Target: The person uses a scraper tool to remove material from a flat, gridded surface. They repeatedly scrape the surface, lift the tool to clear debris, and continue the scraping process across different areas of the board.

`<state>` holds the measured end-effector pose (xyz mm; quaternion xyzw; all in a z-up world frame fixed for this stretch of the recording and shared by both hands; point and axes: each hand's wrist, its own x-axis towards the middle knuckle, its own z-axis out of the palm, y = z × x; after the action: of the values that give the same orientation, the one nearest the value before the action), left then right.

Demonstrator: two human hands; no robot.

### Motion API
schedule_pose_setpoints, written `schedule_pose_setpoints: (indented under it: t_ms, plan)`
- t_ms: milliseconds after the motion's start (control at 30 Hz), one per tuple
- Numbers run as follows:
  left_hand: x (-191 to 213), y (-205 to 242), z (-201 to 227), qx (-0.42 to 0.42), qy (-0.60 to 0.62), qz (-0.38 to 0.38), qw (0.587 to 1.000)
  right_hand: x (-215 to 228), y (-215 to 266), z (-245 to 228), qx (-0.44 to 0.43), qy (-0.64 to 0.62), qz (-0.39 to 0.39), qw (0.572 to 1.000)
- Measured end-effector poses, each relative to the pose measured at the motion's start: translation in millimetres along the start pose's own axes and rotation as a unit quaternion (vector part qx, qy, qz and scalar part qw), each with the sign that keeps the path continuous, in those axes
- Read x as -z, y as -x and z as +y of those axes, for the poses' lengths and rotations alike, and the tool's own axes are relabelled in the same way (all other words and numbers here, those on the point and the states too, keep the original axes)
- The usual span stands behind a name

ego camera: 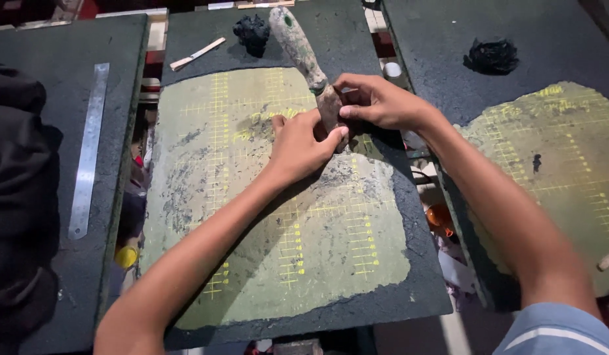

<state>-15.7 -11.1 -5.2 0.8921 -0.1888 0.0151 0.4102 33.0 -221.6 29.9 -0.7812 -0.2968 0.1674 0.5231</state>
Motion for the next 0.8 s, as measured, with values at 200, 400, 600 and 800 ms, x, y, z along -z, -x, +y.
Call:
schedule_pose_setpoints:
  t_ms: [200,400,600,800]
  plan:
    - [-3.6,-1.3,-3.8,0.007,0.013,0.042,0.999,-3.5,1.6,-5.8,0.013,-0.034,0.024,0.999]
    - [0.6,1.7,1.7,-0.006,-0.006,0.019,1.0,-6.0,1.9,-18.2,-0.007,0.037,0.015,0.999]
    - [-3.2,-3.0,-2.1,-0.037,-0.078,0.019,0.996,-2.4,2.6,-15.4,-0.016,0.033,-0.004,0.999]
    - [-10.2,-2.7,-5.4,-0.057,-0.07,0.032,0.995,-2.9,5.3,-22.5,-0.025,0.042,0.003,0.999]
